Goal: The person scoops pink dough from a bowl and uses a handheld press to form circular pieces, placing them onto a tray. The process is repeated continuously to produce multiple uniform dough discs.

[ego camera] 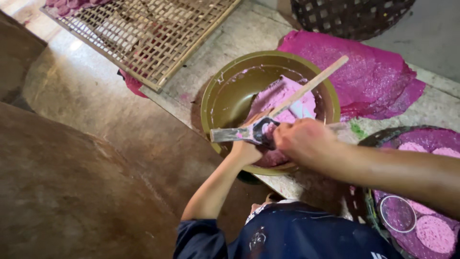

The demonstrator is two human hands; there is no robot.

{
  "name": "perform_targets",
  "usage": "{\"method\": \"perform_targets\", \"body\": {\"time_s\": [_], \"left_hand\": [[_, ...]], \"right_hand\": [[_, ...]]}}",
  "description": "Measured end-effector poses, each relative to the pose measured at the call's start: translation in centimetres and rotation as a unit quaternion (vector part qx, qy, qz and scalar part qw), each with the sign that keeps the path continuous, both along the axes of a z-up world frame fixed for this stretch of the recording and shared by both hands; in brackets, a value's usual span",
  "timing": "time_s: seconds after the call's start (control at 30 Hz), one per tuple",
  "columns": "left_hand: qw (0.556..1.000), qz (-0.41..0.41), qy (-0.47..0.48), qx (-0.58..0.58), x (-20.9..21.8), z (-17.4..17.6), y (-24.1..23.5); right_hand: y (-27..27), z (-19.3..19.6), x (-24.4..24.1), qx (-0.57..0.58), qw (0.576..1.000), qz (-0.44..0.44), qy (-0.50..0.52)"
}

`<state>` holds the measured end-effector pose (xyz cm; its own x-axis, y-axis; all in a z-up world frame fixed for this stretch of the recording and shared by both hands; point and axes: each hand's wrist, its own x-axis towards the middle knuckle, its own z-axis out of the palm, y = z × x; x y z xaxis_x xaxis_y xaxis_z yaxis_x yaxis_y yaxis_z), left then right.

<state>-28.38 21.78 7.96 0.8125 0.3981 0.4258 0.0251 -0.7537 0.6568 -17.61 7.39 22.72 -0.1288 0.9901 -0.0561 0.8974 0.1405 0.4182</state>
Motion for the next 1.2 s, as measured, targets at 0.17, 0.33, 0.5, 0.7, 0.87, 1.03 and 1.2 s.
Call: {"method": "perform_targets", "body": {"time_s": [0.17,0.33,0.5,0.7,0.87,1.03,1.2], "left_hand": [[0.996,0.05,0.033,-0.071,-0.8,-0.5,1.0],[0.985,0.138,-0.097,-0.037,-1.7,1.3,3.6],[0.976,0.207,-0.006,0.07,-1.1,0.2,3.0],[0.967,0.124,-0.114,-0.19,-0.9,-4.1,6.8],[0.848,-0.054,-0.114,-0.514,-2.1,-7.2,7.6],[0.781,-0.154,-0.089,-0.599,-3.2,-7.8,6.8],[0.596,-0.266,-0.166,-0.739,-4.2,-6.9,6.0]], "right_hand": [[-1.9,-2.6,1.5,-0.105,0.989,0.012,-0.101],[-3.7,0.6,3.2,0.086,0.963,-0.182,0.177],[-0.4,-7.2,0.4,0.18,0.804,-0.212,0.526],[-3.9,-12.0,3.0,0.122,0.776,-0.231,0.574],[-5.7,-7.1,8.1,0.25,0.784,-0.163,0.544],[-4.8,-7.2,9.0,0.275,0.814,-0.08,0.506],[-3.8,-11.2,8.6,0.112,0.823,-0.247,0.5]]}}
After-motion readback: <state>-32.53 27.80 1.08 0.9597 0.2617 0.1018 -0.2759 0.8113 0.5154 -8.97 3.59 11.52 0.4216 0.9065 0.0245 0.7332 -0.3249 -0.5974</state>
